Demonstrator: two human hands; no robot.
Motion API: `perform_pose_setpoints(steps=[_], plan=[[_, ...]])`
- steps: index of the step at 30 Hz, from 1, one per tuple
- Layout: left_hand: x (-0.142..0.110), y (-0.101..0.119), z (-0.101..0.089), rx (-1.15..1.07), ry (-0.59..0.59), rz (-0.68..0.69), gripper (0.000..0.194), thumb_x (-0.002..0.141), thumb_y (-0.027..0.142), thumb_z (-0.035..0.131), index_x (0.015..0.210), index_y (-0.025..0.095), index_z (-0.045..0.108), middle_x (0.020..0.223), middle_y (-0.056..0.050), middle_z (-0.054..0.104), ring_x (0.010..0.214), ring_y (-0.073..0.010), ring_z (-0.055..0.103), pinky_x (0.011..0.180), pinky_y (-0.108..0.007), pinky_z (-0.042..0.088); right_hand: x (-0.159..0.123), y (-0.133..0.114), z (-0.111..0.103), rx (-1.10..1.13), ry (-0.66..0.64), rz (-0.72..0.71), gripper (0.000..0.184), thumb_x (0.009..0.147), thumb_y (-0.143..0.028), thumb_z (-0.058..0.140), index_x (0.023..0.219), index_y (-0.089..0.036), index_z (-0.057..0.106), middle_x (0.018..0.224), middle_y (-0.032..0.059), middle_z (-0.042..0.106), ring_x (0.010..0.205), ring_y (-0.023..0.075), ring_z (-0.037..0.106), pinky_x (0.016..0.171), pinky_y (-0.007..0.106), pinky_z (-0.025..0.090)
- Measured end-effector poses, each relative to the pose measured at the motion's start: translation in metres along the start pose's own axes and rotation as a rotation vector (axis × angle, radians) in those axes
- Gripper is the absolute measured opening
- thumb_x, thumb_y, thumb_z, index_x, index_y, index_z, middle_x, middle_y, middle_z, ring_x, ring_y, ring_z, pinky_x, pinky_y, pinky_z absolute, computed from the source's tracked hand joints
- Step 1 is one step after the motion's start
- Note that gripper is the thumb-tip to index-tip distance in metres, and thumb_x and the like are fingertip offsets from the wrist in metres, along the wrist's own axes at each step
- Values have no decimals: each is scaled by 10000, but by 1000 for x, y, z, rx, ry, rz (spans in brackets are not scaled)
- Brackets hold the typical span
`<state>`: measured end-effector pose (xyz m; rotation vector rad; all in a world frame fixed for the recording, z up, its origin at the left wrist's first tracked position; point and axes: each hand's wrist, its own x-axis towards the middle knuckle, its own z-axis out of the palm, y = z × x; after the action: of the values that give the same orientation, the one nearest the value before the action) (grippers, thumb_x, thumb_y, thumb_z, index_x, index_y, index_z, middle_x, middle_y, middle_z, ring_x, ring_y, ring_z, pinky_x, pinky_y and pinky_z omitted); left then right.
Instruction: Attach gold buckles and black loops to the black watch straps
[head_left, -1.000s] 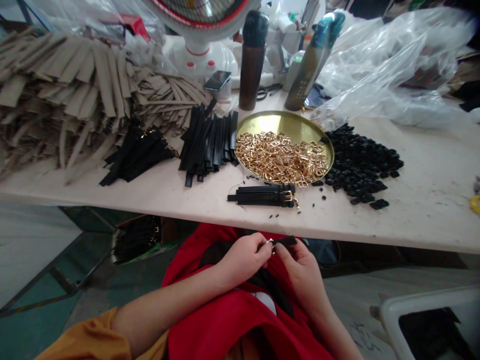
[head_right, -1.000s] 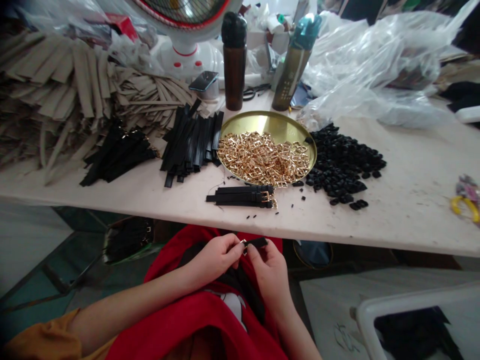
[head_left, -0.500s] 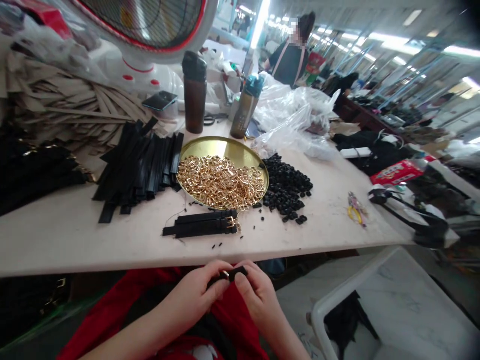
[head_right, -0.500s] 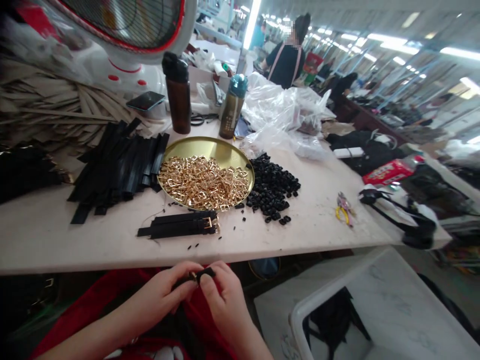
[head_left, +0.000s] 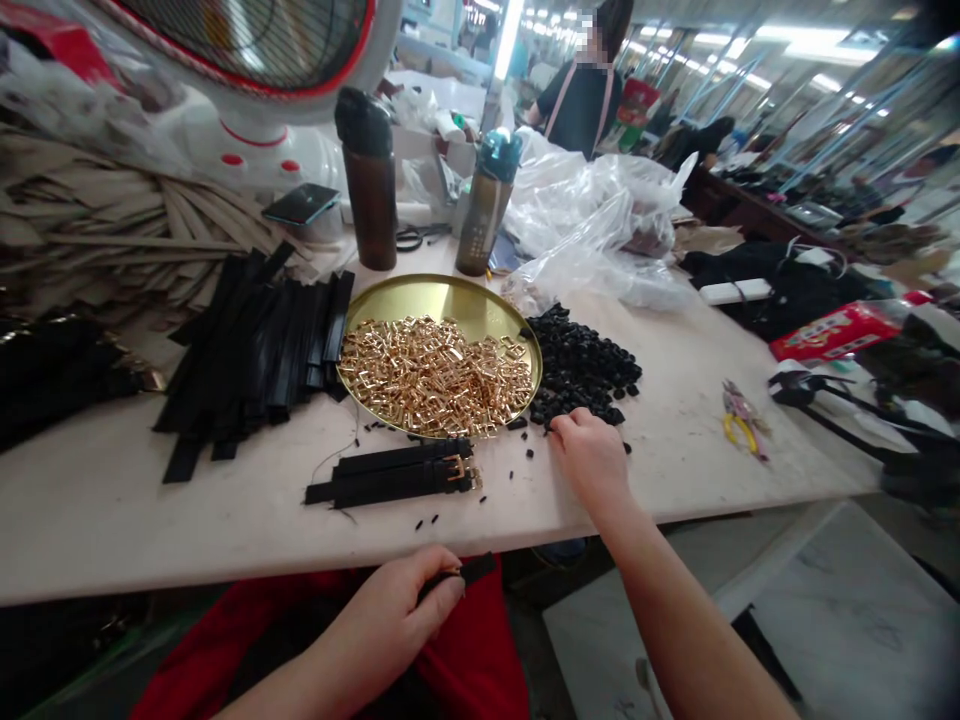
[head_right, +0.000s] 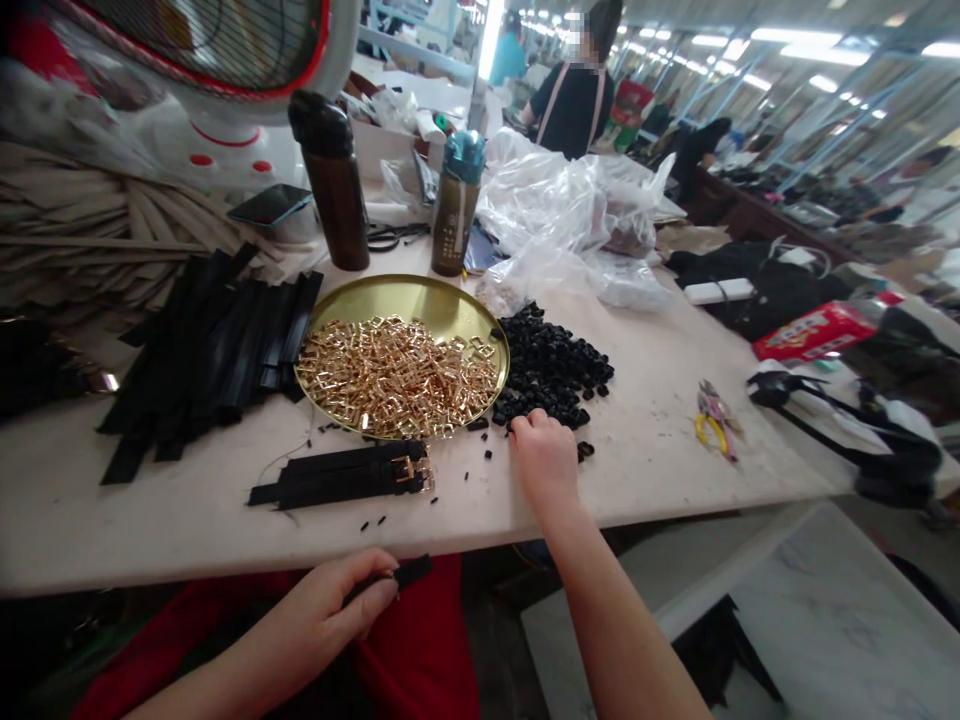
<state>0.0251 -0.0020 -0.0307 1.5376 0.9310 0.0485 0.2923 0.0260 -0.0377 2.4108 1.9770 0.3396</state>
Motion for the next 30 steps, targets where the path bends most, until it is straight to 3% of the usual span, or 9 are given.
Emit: perform_pose_setpoints(steps=[3,7,10,13,17,21,26,30], plan=[[-5,2,-4,-7,34,25,241,821,367,392,776,174,529,593,45,467,568,-109,428,542,-199,321,-2,-3,0,122,45,-23,119,783,-198,501,729,-175,605,846,91,579,772,212,517,672,321,347],[-15,7,-9,-56,92,85,265,827,393,388,746,174,514,584,47,457,555,-103,418,527,-196,317,-24,-16,-14,697,105,144,111,765,-295,538,736,-189,552,808,54,602,676,172,535,647,315,407],[-21,14,-12,-89,149,146,259,829,389,394,745,171,507,576,50,451,539,-96,408,515,-195,312,-45,-43,-33,1190,37,332,283,670,-396,639,840,-197,532,703,7,576,612,152,537,596,300,438],[-25,19,-15,-66,266,225,255,837,372,392,774,169,532,604,41,478,568,-99,429,546,-196,329,-64,-74,-50,1477,-134,351,337,627,-410,681,841,-191,541,665,-6,589,610,143,558,603,285,451],[-32,17,-19,30,416,289,226,836,341,406,811,177,560,689,27,531,650,-110,473,600,-197,346,-79,-102,-59,1533,-303,311,297,614,-410,696,692,-184,521,560,-18,585,540,126,538,553,256,431],[-41,11,-19,113,450,307,237,844,341,395,808,177,563,705,18,552,666,-120,488,607,-202,351,-89,-111,-55,1617,-386,286,298,619,-399,698,627,-186,491,484,-37,552,465,103,486,511,237,402],[-49,6,-16,220,443,289,231,842,321,387,812,184,570,686,10,564,641,-127,500,586,-204,343,-101,-117,-50,1743,-354,407,258,680,-428,641,703,-185,557,595,-9,594,515,116,507,565,261,436],[-49,2,-14,227,418,266,237,841,322,379,819,190,574,690,13,571,638,-126,507,584,-204,340,-108,-118,-48,1657,-257,397,236,736,-425,589,743,-190,567,614,-5,585,575,131,526,615,276,450]])
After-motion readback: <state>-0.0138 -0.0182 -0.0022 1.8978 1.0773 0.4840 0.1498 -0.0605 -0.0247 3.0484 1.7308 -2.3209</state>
